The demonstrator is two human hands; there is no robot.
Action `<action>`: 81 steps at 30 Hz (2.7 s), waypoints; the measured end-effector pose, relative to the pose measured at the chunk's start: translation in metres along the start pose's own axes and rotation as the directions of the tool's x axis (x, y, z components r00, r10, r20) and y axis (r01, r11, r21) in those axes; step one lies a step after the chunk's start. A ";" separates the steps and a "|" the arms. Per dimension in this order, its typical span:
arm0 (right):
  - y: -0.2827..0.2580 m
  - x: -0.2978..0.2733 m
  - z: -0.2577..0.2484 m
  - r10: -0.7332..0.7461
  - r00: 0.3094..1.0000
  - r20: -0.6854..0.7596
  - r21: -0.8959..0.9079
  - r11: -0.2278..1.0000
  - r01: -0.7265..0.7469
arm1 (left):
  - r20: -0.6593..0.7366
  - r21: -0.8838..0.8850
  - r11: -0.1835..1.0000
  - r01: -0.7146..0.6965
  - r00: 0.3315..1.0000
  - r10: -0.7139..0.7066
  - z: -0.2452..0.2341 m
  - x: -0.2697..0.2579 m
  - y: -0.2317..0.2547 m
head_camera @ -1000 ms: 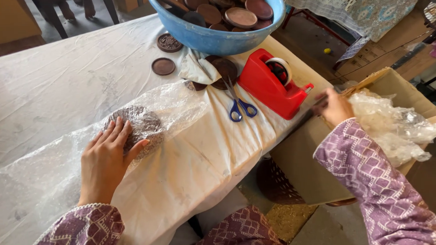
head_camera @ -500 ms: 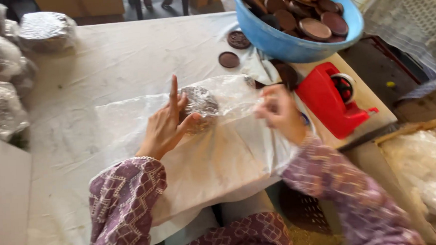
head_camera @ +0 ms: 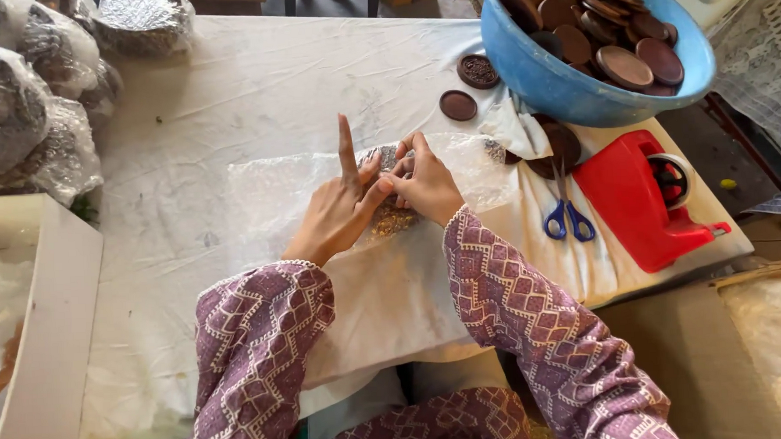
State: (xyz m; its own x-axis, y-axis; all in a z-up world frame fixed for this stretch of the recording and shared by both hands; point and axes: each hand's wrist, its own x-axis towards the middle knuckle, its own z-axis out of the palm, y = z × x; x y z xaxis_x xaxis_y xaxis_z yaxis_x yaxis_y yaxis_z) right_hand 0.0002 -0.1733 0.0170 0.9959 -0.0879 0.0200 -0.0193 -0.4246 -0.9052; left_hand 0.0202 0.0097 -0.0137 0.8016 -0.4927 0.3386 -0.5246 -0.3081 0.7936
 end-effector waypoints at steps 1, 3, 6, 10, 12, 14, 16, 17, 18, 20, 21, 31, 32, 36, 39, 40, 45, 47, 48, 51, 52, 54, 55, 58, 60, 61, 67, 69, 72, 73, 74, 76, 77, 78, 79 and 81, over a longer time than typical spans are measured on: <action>-0.002 -0.001 0.000 0.016 1.000 0.011 -0.048 0.999 -0.015 | -0.002 0.012 1.000 -0.012 1.000 0.012 0.000 0.000 0.000; -0.009 -0.002 -0.001 0.032 0.999 0.018 -0.085 0.996 -0.030 | -0.005 0.006 1.000 -0.012 1.000 0.012 0.000 0.000 0.001; -0.007 0.000 -0.002 0.042 0.999 0.032 -0.106 0.994 -0.039 | -0.003 0.010 1.000 -0.009 1.000 0.009 -0.001 0.001 0.001; -0.012 -0.001 -0.001 0.056 0.998 0.035 -0.152 0.987 -0.050 | 0.010 0.039 0.999 -0.001 1.000 0.001 -0.001 0.002 0.003; -0.012 0.000 -0.001 0.060 0.998 0.035 -0.178 0.983 -0.053 | 0.010 0.048 0.999 -0.005 1.000 0.004 -0.001 0.001 0.004; -0.014 0.000 -0.001 0.063 0.997 0.035 -0.204 0.978 -0.055 | 0.010 0.058 0.998 -0.009 1.000 0.008 -0.002 0.001 0.005; -0.015 0.000 -0.001 0.085 0.995 0.054 -0.210 0.975 -0.072 | 0.009 0.053 0.998 -0.030 1.000 0.030 -0.003 0.001 0.006; -0.014 0.000 -0.002 0.083 0.995 0.053 -0.209 0.975 -0.071 | 0.009 0.055 0.998 -0.032 0.999 0.031 -0.003 0.000 0.007; -0.013 0.000 -0.003 0.059 0.996 0.069 -0.191 0.981 -0.045 | 0.001 0.052 0.998 -0.034 0.999 0.034 -0.003 0.000 0.007; -0.005 0.003 -0.006 0.032 0.996 0.085 -0.172 0.985 -0.017 | -0.008 0.052 0.998 -0.036 0.999 0.037 -0.004 -0.001 0.008; 0.001 0.006 -0.008 0.019 0.994 0.112 -0.103 0.995 -0.007 | -0.009 0.046 0.998 -0.032 0.999 0.032 -0.004 -0.001 0.008; 0.010 -0.009 -0.012 -0.070 0.987 0.145 0.076 0.995 0.060 | -0.020 0.061 0.998 -0.031 0.999 0.032 -0.004 -0.001 0.008; 0.003 -0.013 -0.011 -0.072 0.987 0.145 0.075 0.995 0.061 | -0.021 0.061 0.998 -0.032 0.999 0.033 -0.004 0.000 0.010; -0.005 -0.022 -0.010 -0.024 0.992 0.122 -0.034 0.999 0.028 | -0.015 0.125 0.991 0.050 0.999 -0.049 -0.003 0.000 0.010; -0.009 -0.025 -0.012 -0.009 0.992 0.126 0.023 1.000 0.006 | -0.020 0.144 0.988 0.057 0.998 -0.055 -0.001 0.000 0.009; -0.012 -0.026 -0.013 0.003 0.994 0.111 0.038 0.999 -0.007 | -0.019 0.141 0.988 0.056 0.998 -0.053 -0.001 0.001 0.009; -0.015 -0.021 -0.012 -0.099 0.995 0.022 0.124 0.988 0.095 | -0.083 0.056 0.996 -0.066 0.994 0.071 0.001 0.000 0.001; -0.019 -0.019 -0.007 -0.114 0.993 -0.011 0.128 0.985 0.114 | -0.077 0.038 0.998 -0.059 0.995 0.062 -0.003 0.000 0.007; -0.020 -0.017 -0.004 -0.105 0.993 -0.048 0.122 0.986 0.111 | -0.052 0.033 0.999 0.035 0.998 -0.033 -0.006 0.000 0.013; -0.022 -0.015 0.003 -0.098 0.990 -0.097 0.049 0.993 0.104 | -0.023 0.019 0.991 0.134 0.991 -0.133 -0.008 0.001 0.020; -0.022 -0.015 0.004 -0.100 0.989 -0.110 -0.020 0.995 0.099 | -0.020 0.007 0.990 0.139 0.990 -0.139 -0.008 0.001 0.021; -0.016 -0.014 0.006 -0.106 0.989 -0.098 -0.005 0.994 0.106 | -0.019 0.019 0.992 0.124 0.992 -0.123 -0.006 0.001 0.017; -0.012 -0.014 0.006 -0.112 0.990 -0.086 0.010 0.993 0.114 | -0.018 0.030 0.994 0.108 0.994 -0.108 -0.005 0.001 0.014; -0.017 -0.014 0.005 -0.099 0.993 -0.071 0.063 0.993 0.103 | -0.034 0.027 0.993 0.111 0.993 -0.110 -0.007 0.001 0.017; -0.024 -0.014 0.004 -0.091 0.994 -0.060 0.031 0.995 0.093 | -0.034 0.035 0.992 0.121 0.992 -0.119 -0.007 0.001 0.016; -0.028 -0.015 0.004 -0.084 0.995 -0.050 -0.003 0.996 0.084 | -0.036 0.043 0.991 0.128 0.991 -0.126 -0.007 0.001 0.016; -0.020 -0.009 0.006 0.001 1.000 0.002 -0.203 0.979 -0.001 | -0.037 0.050 0.994 0.101 0.994 -0.099 -0.005 0.003 0.015; -0.022 -0.009 0.006 -0.001 1.000 -0.001 -0.237 0.971 0.001 | -0.045 0.058 0.995 0.086 0.995 -0.083 -0.004 0.003 0.012; -0.025 -0.010 0.006 0.008 1.000 -0.005 -0.282 0.959 -0.009 | -0.040 0.079 0.992 0.093 0.995 -0.090 -0.004 0.003 0.014; -0.026 -0.010 0.006 0.018 1.000 -0.003 -0.292 0.956 -0.019 | -0.030 0.094 0.989 0.116 0.993 -0.114 -0.004 0.003 0.016; -0.025 -0.010 0.007 0.018 1.000 -0.003 -0.293 0.956 -0.018 | -0.031 0.093 0.989 0.116 0.993 -0.114 -0.004 0.003 0.015; -0.024 -0.009 0.008 0.022 0.999 -0.032 -0.328 0.944 -0.031 | -0.053 0.086 0.995 0.059 0.997 -0.055 -0.003 0.001 0.014; -0.025 -0.010 0.009 0.022 0.999 -0.032 -0.328 0.944 -0.031 | -0.053 0.086 0.995 0.059 0.997 -0.055 -0.003 0.002 0.013; -0.025 -0.010 0.009 0.010 0.999 -0.045 -0.360 0.933 -0.026 | -0.054 0.093 0.994 0.054 0.997 -0.049 -0.002 0.002 0.012; -0.026 -0.011 0.010 -0.001 0.998 -0.058 -0.391 0.920 -0.022 | -0.055 0.101 0.994 0.048 0.998 -0.043 -0.002 0.002 0.011; -0.029 -0.012 0.010 0.003 0.998 -0.055 -0.414 0.910 -0.025 | -0.054 0.104 0.993 0.048 0.998 -0.043 -0.001 0.003 0.009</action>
State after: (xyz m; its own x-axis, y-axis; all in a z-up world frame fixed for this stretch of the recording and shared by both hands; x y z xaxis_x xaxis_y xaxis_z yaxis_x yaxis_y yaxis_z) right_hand -0.0103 -0.1509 0.0385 0.9895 -0.1388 0.0411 -0.0793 -0.7573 -0.6483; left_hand 0.0181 0.0061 -0.0054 0.8377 -0.4342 0.3312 -0.5123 -0.4146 0.7521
